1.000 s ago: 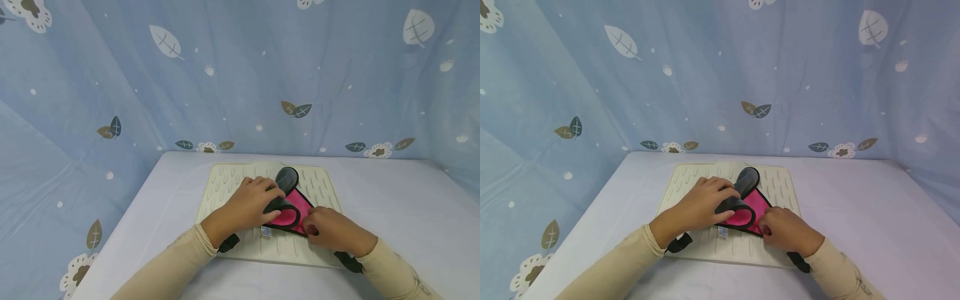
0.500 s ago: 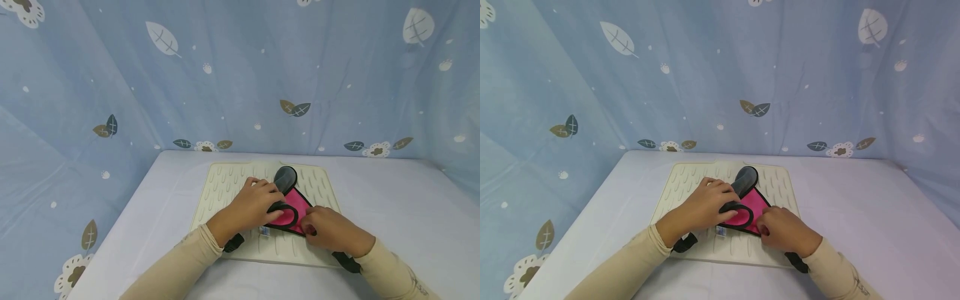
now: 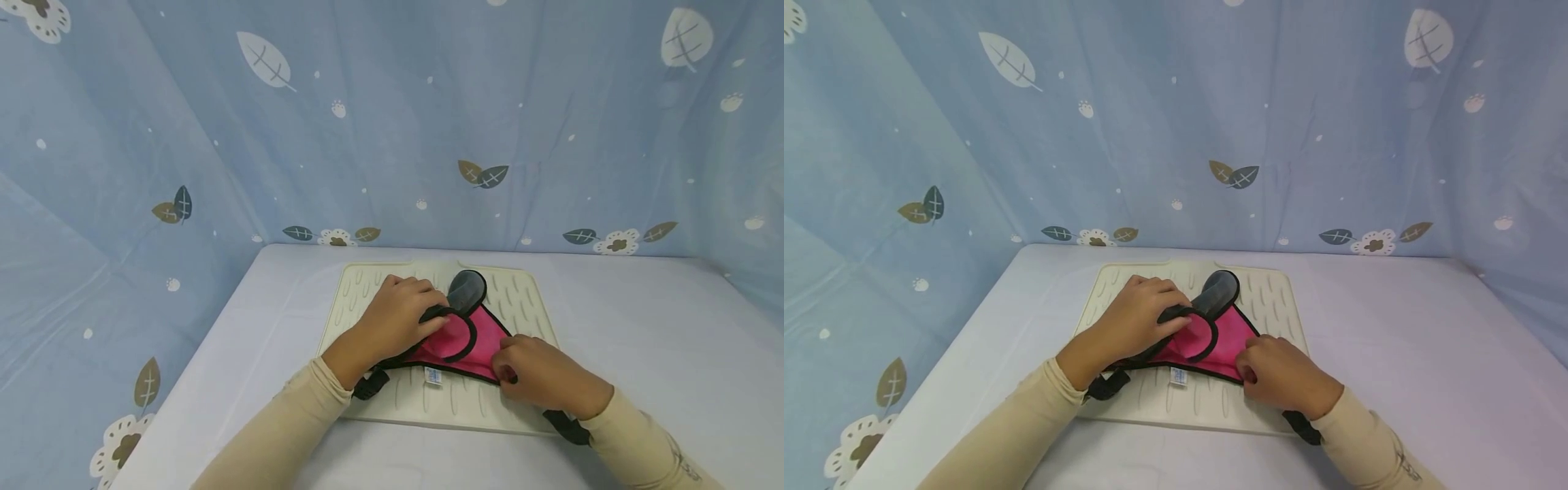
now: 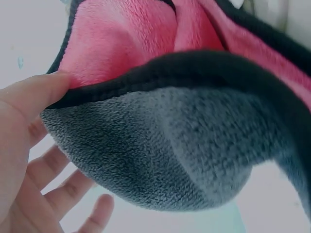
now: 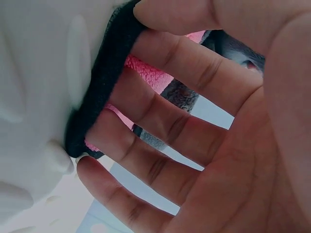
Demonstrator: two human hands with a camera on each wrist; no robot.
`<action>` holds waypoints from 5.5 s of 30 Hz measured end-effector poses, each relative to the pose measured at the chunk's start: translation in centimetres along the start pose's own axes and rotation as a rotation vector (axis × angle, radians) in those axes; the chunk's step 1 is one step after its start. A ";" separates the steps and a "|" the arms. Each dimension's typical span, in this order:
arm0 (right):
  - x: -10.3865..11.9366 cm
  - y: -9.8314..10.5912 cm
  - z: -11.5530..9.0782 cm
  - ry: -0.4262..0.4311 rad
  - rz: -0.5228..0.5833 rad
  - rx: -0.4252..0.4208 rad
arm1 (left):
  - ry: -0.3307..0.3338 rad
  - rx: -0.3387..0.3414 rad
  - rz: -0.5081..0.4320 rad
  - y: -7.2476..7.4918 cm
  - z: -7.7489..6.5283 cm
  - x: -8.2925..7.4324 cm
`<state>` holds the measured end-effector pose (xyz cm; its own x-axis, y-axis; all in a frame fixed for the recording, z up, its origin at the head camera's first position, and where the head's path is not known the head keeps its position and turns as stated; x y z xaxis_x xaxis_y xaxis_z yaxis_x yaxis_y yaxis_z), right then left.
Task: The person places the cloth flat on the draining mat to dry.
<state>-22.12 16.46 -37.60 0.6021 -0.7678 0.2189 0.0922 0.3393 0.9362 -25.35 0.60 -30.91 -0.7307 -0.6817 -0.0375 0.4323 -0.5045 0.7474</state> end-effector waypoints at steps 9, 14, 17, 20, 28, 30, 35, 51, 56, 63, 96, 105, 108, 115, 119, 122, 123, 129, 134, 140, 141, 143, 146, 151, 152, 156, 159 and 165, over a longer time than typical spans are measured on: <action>0.2 0.3 0.0 0.011 0.001 -0.032 | 0.071 -0.077 0.094 1.3 0.3 2.7; 0.2 0.1 0.0 0.011 0.010 -0.027 | 0.140 -0.084 0.123 1.7 0.0 4.2; 0.3 0.2 0.0 0.019 0.010 -0.037 | 0.173 -0.081 0.134 1.9 -0.1 5.0; 0.3 0.3 0.0 0.016 0.013 -0.036 | 0.205 -0.072 0.149 1.9 -0.4 5.8; 0.4 0.3 0.1 0.014 0.014 -0.039 | 0.229 -0.110 0.189 1.9 -0.9 7.6; 0.4 0.4 0.1 0.016 0.008 -0.046 | 0.248 -0.105 0.191 1.8 -1.0 8.1; 0.3 0.3 0.1 0.013 0.004 -0.043 | 0.339 -0.060 0.188 1.4 -1.3 9.3; 0.2 0.1 0.1 0.008 -0.002 -0.047 | 0.577 0.196 0.199 -1.0 -3.4 12.3; 0.2 0.2 0.1 0.007 -0.005 -0.049 | 0.619 0.291 0.194 -1.8 -4.0 12.6; 0.2 0.2 0.1 0.004 -0.011 -0.055 | 0.619 0.250 0.218 -1.2 -3.7 12.5; 0.1 -0.1 0.0 -0.006 -0.017 -0.029 | 0.016 0.173 0.021 2.2 -4.5 -1.0; 0.2 0.0 0.0 -0.005 -0.015 -0.040 | 0.056 0.218 0.075 1.7 -6.8 0.2; 0.2 0.0 0.0 -0.004 -0.010 -0.041 | 0.080 0.246 0.094 1.5 -7.3 0.7; 0.2 0.1 0.1 -0.008 -0.033 -0.048 | 0.137 0.314 0.100 0.8 -8.1 1.9; 0.2 0.0 0.2 -0.015 -0.037 -0.040 | 0.177 0.347 0.100 0.2 -8.6 3.1; 0.1 -0.1 0.2 -0.025 -0.043 -0.037 | 0.182 0.349 0.115 -0.2 -8.9 3.6; 0.1 -0.1 0.2 -0.028 -0.044 -0.036 | 0.180 0.348 0.116 -0.2 -9.0 3.7; 0.0 -0.2 0.2 -0.030 -0.040 -0.029 | 0.165 0.332 0.106 -0.3 -9.1 3.8; 0.1 0.1 0.1 -0.011 -0.033 -0.022 | 0.146 0.306 0.119 0.1 -8.9 3.9; 0.3 1.0 -0.2 -0.005 0.010 0.011 | 0.108 0.246 0.137 1.2 -8.2 3.5; 0.4 1.2 -0.3 -0.005 0.021 0.013 | 0.100 0.235 0.143 1.5 -8.0 3.3; 0.6 1.6 -0.3 -0.003 0.040 0.023 | 0.089 0.218 0.147 2.0 -7.8 3.1; 0.9 2.1 -0.4 -0.014 0.062 0.039 | 0.075 0.225 0.124 2.6 -7.6 2.8; 1.2 2.5 -0.7 -0.044 0.078 0.060 | 0.083 0.291 0.019 3.0 -7.4 2.3; 1.3 2.4 -0.8 -0.037 0.084 0.069 | 0.089 0.311 -0.007 2.9 -7.5 2.3; 1.9 1.2 -1.1 -0.012 0.119 0.118 | 0.123 0.414 -0.093 2.3 -8.1 2.3; 2.2 0.7 -1.1 0.008 0.118 0.118 | 0.150 0.469 -0.116 1.7 -8.7 2.4; 2.5 0.5 -0.9 0.027 0.088 0.098 | 0.131 0.496 -0.116 0.9 -9.2 2.4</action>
<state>-19.87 15.17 -36.77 0.6259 -0.7221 0.2947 -0.0385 0.3487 0.9364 -21.84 -6.32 -36.41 -0.6732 -0.7126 -0.1976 0.0274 -0.2911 0.9563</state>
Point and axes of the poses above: each hand's wrist, its own z-axis towards the middle knuckle, its own y-axis out of the back of the hand, x = y × z, the point moved 8 cm from there along z, towards the middle knuckle, and after that the axes turned 15 degrees about -x, right-handed, at the moved point
